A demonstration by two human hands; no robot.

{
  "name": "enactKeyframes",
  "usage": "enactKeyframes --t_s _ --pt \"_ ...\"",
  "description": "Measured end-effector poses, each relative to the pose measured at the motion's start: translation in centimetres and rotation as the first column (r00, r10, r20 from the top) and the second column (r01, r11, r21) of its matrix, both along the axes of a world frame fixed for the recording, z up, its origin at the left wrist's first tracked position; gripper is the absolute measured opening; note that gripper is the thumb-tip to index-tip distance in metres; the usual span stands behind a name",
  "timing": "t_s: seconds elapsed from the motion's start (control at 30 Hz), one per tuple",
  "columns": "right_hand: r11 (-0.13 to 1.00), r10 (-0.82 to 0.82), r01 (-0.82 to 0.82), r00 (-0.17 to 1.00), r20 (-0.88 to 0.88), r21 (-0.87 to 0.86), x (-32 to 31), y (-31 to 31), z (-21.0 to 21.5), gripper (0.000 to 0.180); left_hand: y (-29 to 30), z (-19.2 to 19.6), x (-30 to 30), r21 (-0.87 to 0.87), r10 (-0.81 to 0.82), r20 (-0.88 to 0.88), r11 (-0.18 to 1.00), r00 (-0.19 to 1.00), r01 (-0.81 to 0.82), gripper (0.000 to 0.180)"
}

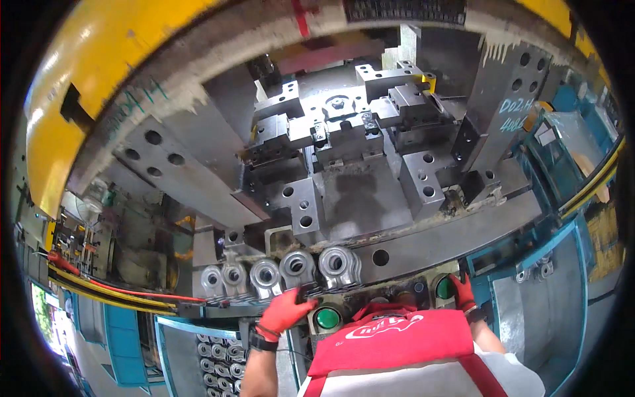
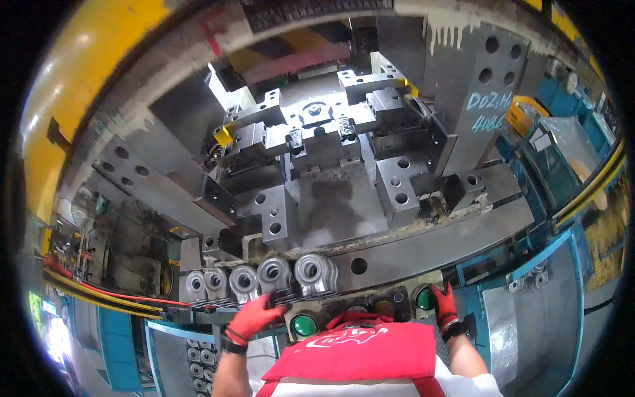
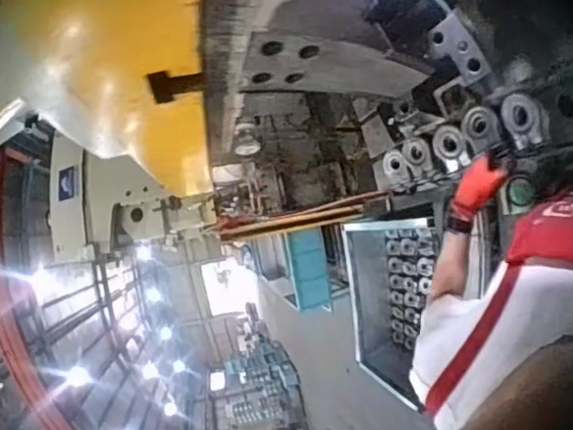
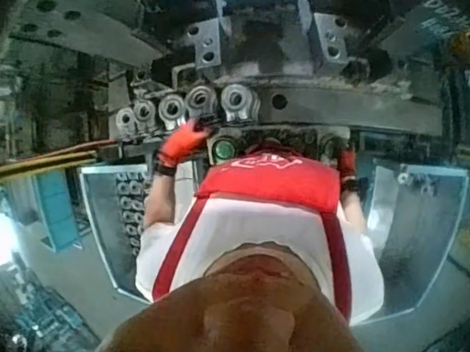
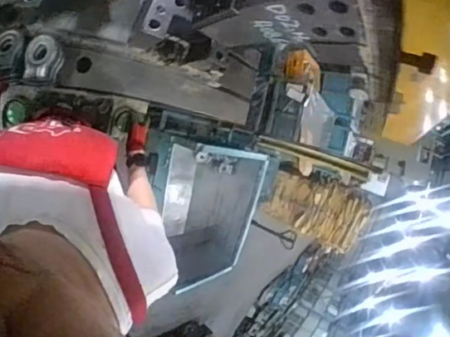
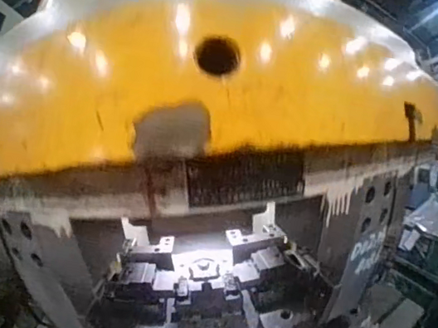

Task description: Loading metal rings into a large hydraulic press machine and operating the control panel buttons to stamp the parts.

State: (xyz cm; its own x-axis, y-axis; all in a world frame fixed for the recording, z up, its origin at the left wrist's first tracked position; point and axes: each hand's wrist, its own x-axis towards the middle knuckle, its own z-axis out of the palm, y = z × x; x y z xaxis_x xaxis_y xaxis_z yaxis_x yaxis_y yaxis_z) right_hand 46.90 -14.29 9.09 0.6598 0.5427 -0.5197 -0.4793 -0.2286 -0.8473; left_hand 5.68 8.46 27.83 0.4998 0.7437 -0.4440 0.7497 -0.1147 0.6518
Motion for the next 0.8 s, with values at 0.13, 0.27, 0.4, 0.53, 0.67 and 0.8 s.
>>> enactKeyframes --t_s 0.13,0.27,0.4,0.53,0.67,0.8 --pt "0.846 0.306 0.025 0.796 0.523 -0.533 -0.9 1.0 0.2 0.084 5.0 9.8 9.9 0.306 -0.083 0.516 0.947 0.853 -0.093 0.051" --pt "0.779 0.396 0.206 0.57 0.72 -0.592 -3.2 2.9 1.1 0.091 12.6 11.3 18.0 0.536 -0.157 0.531 0.823 0.833 -0.186 0.059" --pt "0.79 0.407 0.191 0.547 0.731 -0.583 -3.1 3.1 0.9 0.089 21.7 10.1 26.2 0.669 0.074 0.181 0.722 0.981 -0.178 0.089" --pt "0.796 0.392 0.183 0.57 0.722 -0.576 -3.2 2.9 1.3 0.09 27.8 9.1 33.3 0.628 0.223 -0.057 0.766 0.973 -0.139 0.109" --pt "0.781 0.393 0.238 0.532 0.75 -0.578 -3.2 2.7 -0.6 0.092 32.8 8.6 36.2 0.493 0.305 -0.31 0.861 0.9 -0.123 0.103" --pt "0.767 0.387 0.26 0.542 0.746 -0.587 -3.1 2.8 0.0 0.091 30.1 10.5 37.0 0.465 0.315 -0.227 0.867 0.922 -0.181 0.107"
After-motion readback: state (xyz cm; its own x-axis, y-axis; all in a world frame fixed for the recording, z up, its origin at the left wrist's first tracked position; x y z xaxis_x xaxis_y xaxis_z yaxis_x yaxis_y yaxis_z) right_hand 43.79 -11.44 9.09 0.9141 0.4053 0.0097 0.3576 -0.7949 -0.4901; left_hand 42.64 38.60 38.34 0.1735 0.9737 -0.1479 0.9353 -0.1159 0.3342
